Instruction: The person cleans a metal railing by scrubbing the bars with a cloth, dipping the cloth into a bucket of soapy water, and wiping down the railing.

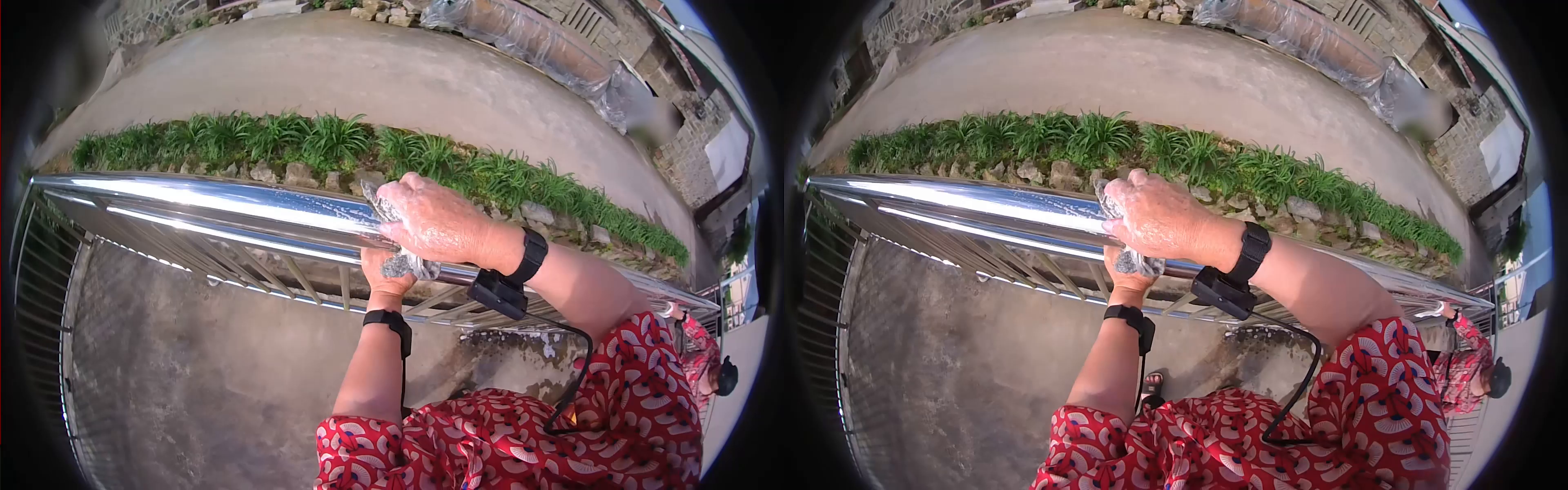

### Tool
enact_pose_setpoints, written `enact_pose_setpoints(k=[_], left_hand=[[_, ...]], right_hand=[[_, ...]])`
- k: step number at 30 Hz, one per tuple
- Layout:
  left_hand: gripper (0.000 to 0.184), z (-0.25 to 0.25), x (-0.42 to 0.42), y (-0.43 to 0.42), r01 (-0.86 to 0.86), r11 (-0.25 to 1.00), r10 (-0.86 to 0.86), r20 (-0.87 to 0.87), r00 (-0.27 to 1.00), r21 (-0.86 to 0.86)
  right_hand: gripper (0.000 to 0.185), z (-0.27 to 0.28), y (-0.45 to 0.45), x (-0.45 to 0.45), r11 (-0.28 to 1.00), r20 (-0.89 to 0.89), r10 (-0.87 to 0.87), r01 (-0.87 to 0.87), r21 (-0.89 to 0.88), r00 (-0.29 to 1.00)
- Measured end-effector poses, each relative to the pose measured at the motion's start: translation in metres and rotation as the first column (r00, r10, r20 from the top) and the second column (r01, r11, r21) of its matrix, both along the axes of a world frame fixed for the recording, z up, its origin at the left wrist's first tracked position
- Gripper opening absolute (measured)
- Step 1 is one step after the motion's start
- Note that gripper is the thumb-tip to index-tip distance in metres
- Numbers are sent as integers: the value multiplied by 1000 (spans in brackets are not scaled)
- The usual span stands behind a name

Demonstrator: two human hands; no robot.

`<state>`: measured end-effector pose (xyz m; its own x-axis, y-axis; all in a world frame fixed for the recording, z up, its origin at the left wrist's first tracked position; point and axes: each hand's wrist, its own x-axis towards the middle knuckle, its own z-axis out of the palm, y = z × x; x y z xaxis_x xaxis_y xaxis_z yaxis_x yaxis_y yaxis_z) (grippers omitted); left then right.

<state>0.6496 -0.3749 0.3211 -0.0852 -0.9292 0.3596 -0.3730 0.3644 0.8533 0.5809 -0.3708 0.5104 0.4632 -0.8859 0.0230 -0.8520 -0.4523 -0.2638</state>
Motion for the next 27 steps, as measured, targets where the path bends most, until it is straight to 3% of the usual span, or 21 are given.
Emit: enact_pose_setpoints(k=[1,5,6,7,8,10,11,13,15,17,19,20,21,24,25,27], left_hand=[[36,21,13,1,-15,996,59,492,869,-92],[29,-3,8,-4,-80,939,264,551,792,-336],[28,-2,9,-3,-78,962,228,613,757,-261],[28,2,8,-3,-85,995,95,731,675,-50],[25,-6,7,-3,-101,942,295,645,705,-320],[23,-17,7,-9,-75,914,351,681,642,-400],[25,-15,7,-10,-63,949,285,751,595,-310],[27,-36,13,-25,-46,915,336,694,637,-401],[34,-3,9,-17,-68,992,125,825,551,-105],[31,4,9,-14,-108,988,151,823,548,-109],[40,-3,19,-33,-68,995,-52,942,332,79],[47,-25,29,-49,-52,997,-45,958,283,62],[42,8,17,-37,-120,966,-191,947,260,228],[39,-38,37,-51,36,992,106,970,218,-117],[39,-54,42,-57,102,969,204,962,180,-224],[40,-33,34,-39,81,972,200,958,207,-221]], right_hand=[[42,-1,12,-21,998,-18,-38,37,-47,999],[32,6,71,-111,973,-36,-190,183,-142,981],[28,3,86,-133,947,-43,-284,273,-171,958],[28,2,99,-156,927,-44,-342,330,-179,939],[26,1,114,-184,911,-27,-378,367,-191,925],[24,-2,148,-239,877,19,-421,413,-247,907],[23,-2,161,-259,834,-3,-511,495,-243,859],[21,-15,186,-307,755,-57,-605,550,-357,794],[21,-22,210,-350,664,-70,-707,628,-406,703],[22,-23,231,-389,587,-94,-780,671,-454,619],[25,-20,251,-424,523,-130,-838,714,-465,529],[29,-22,255,-437,441,-149,-896,802,-403,418],[29,-23,261,-453,400,-154,-916,811,-427,370],[30,-19,279,-485,248,-122,-969,865,-436,216],[30,-19,280,-488,200,-29,-978,900,-388,205],[30,-25,281,-489,144,65,-982,931,-335,175]])
